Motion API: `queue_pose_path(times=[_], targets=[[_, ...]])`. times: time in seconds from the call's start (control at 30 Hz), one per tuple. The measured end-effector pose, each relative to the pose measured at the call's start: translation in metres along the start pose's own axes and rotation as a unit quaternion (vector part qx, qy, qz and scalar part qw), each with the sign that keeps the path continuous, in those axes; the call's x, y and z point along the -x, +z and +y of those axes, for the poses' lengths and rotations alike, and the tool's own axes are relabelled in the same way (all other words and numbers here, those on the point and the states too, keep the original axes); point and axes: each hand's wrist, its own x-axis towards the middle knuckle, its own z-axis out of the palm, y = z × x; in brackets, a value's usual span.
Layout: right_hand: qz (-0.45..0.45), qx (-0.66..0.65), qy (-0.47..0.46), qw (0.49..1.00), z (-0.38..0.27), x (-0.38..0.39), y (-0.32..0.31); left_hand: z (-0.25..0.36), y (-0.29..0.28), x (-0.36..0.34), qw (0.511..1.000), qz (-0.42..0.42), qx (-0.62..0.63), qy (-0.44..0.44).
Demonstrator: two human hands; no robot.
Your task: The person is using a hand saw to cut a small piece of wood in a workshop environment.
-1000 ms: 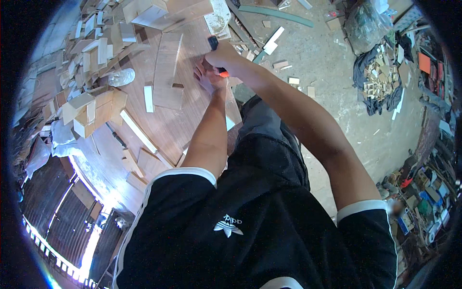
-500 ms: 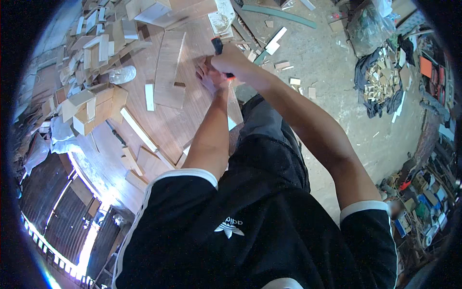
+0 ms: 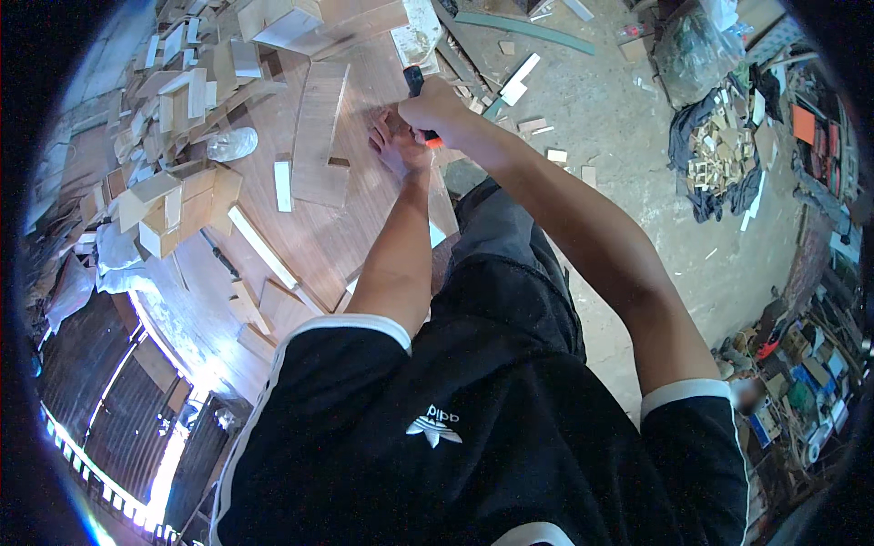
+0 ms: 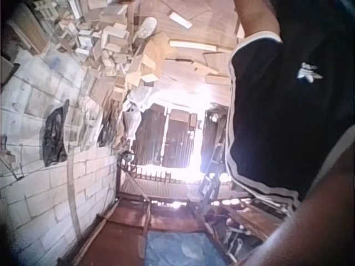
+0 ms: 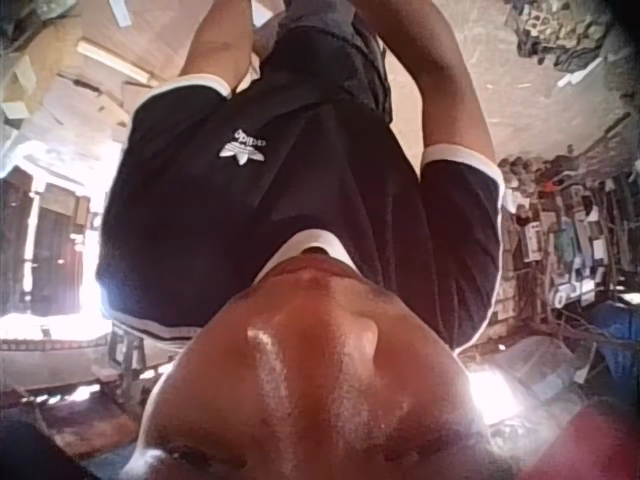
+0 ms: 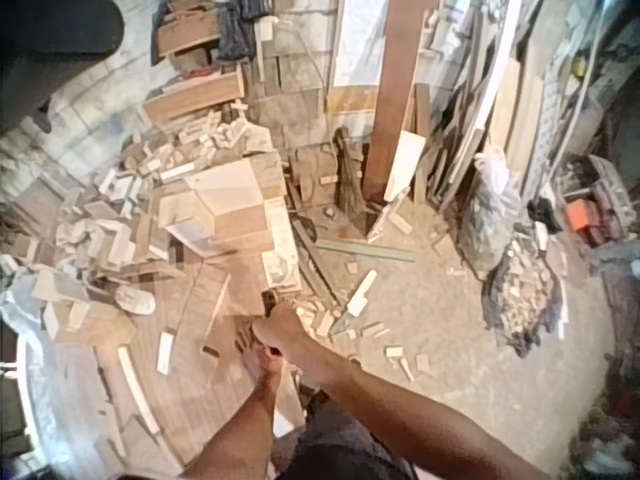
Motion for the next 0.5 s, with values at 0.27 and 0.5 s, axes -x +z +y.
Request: queue_pose_path(times=[0.27,0.5], targets=[[0.090,-0.103,0.036,0.990,0.026,-0.013,0.000,0.020,-0.014,-0.009,0.999,0.005,-0.036,0.018],[0.093,-0.167,0.054,0.980,0.021,-0.004,-0.003,0.030,-0.026,-0.021,0.997,-0.044,-0.041,-0.050]])
